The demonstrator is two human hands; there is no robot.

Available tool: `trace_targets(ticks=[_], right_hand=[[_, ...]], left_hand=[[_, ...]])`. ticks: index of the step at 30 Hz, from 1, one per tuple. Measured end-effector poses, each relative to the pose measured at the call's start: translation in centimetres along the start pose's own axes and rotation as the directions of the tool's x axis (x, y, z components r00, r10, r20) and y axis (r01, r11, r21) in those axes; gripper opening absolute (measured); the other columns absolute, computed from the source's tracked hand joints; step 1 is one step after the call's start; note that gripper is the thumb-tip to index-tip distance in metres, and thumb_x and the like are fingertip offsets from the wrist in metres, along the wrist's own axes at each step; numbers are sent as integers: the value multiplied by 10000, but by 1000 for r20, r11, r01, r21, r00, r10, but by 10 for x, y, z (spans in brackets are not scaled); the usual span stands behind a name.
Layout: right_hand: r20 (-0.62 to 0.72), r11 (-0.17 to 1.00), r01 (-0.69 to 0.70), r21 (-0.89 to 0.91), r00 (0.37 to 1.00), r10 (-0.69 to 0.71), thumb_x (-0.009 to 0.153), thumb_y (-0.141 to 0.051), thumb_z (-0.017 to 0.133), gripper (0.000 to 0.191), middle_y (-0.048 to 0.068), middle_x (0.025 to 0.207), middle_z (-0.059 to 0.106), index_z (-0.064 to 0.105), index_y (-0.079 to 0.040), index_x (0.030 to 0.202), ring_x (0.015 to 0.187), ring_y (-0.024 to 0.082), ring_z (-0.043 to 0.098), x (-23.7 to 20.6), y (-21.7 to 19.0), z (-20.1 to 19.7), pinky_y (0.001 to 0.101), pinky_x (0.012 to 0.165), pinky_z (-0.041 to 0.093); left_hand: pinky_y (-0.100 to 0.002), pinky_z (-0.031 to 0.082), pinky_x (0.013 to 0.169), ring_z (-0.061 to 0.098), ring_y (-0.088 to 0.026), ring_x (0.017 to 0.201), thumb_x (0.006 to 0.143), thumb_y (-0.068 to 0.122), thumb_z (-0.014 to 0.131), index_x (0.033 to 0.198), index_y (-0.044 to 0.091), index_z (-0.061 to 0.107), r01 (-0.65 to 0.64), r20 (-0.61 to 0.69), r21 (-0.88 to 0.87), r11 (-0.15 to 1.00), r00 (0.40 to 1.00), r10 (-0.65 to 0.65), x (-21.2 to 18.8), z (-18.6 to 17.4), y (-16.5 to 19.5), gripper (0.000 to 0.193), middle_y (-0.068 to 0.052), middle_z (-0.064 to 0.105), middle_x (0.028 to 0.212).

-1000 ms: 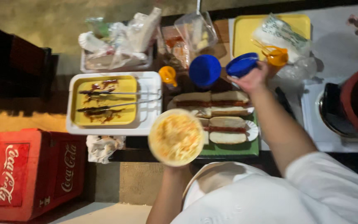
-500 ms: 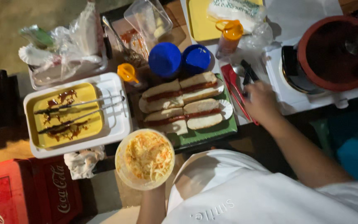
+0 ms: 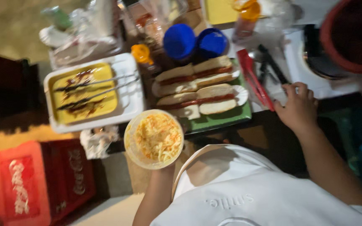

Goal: The person toasts hot dog buns on a griddle, then places cooked sausages into the buns. They add coleslaw and drizzle ketchup over each hot dog using tongs and a squeeze bottle.

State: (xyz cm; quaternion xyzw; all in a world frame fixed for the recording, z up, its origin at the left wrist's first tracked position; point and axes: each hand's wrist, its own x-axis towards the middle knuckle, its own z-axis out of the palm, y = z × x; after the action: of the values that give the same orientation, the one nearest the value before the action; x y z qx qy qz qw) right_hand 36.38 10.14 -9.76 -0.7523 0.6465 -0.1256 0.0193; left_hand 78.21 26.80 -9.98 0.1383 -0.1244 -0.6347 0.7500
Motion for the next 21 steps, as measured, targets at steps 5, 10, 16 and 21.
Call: trace_targets(ticks=[5,10,16,21], right_hand=[[-109,909,250,335,968,-226,869,-188,776,449,169,1344,553,619,-112,1283,1257,390,553,24,-64,-21,520,1079,475],[-234,644,619,449,777,-584,880,-112,749,442,154,1338,563,622,-89,1302,1287,377,554,82,-188,-33,506,1125,460],[-194,347,932,102,361,-912,771,-325,784,783,185,1345,592,515,-111,1475,1277,369,532,155,-403,6,602,1060,334],[88,412,911,25,409,-908,825,-312,769,881,166,1157,615,401,-135,1606,1149,366,582,175,-466,43,621,1036,339]], left_hand=[[-590,399,1211,457,-402,1471,1014,631,448,1635,108,367,-61,-16,-28,998,998,61,-10,-1,10,816,-184,428,1629],[-590,398,1212,457,-401,1470,1011,639,454,1635,110,366,-181,-39,-59,982,983,179,-27,-2,21,823,-183,427,1629],[-590,396,1213,455,-399,1470,1008,647,461,1635,111,365,-308,-79,-81,948,950,302,-47,-12,36,831,-181,427,1628],[-590,395,1214,454,-398,1470,1005,655,467,1635,112,364,-352,-99,-82,932,934,343,-60,-21,40,838,-180,427,1628]])
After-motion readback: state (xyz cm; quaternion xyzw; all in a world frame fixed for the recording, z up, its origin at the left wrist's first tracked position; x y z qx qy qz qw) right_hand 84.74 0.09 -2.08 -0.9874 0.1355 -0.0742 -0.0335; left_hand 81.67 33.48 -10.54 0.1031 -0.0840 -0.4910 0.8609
